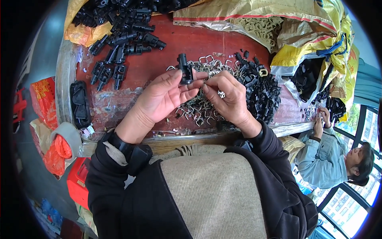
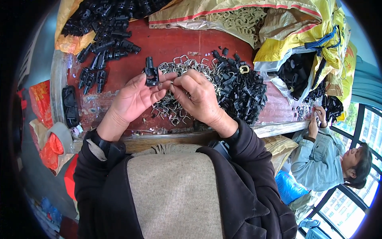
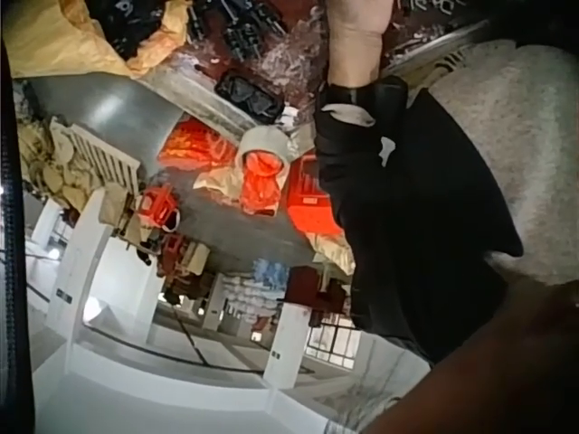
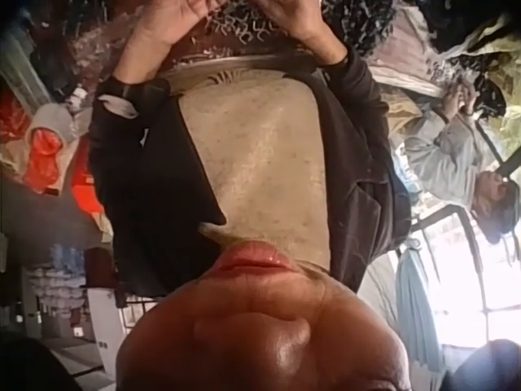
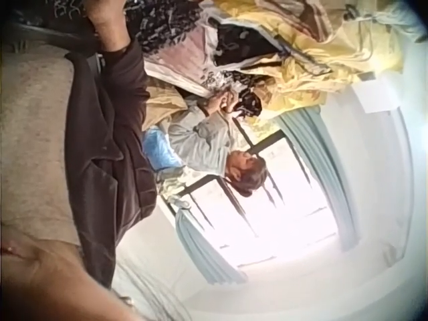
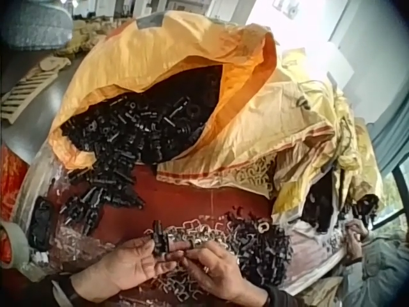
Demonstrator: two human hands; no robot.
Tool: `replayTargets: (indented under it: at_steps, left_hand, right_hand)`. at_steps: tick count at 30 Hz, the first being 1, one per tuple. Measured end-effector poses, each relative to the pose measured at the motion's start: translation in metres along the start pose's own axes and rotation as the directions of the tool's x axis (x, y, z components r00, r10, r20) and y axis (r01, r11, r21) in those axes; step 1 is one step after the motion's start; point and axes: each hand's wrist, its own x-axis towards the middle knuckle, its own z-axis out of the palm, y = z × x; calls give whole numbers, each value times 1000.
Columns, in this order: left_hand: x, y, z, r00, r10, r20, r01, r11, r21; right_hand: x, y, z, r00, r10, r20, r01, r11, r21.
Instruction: The person assembles components by hand, inserting a metal clip and a small white plastic part into a black plastic housing. They then fit a larger black plastic sleeve over the assembly and place the finished item aside.
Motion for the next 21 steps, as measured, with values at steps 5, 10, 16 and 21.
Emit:
replayTargets:
  at_steps: [5,10,16,21]
  left_hand:
    - [0,-2,-1,998,47,48,-42,994,-96]
    - [-2,-2,2,995,43,95,-38,998,-53]
    - [-2,-4,1,996,31,82,-27,999,-46]
    - [-3,-4,-2,994,31,107,-26,998,-49]
  right_hand:
    - [2,-2,2,999,-50,8,50,997,-57]
    - [4,-2,7,997,-45,60,52,993,-110]
    - [3,0,12,997,-17,74,28,989,-145]
    - [3,-1,12,996,-76,49,82,985,-149]
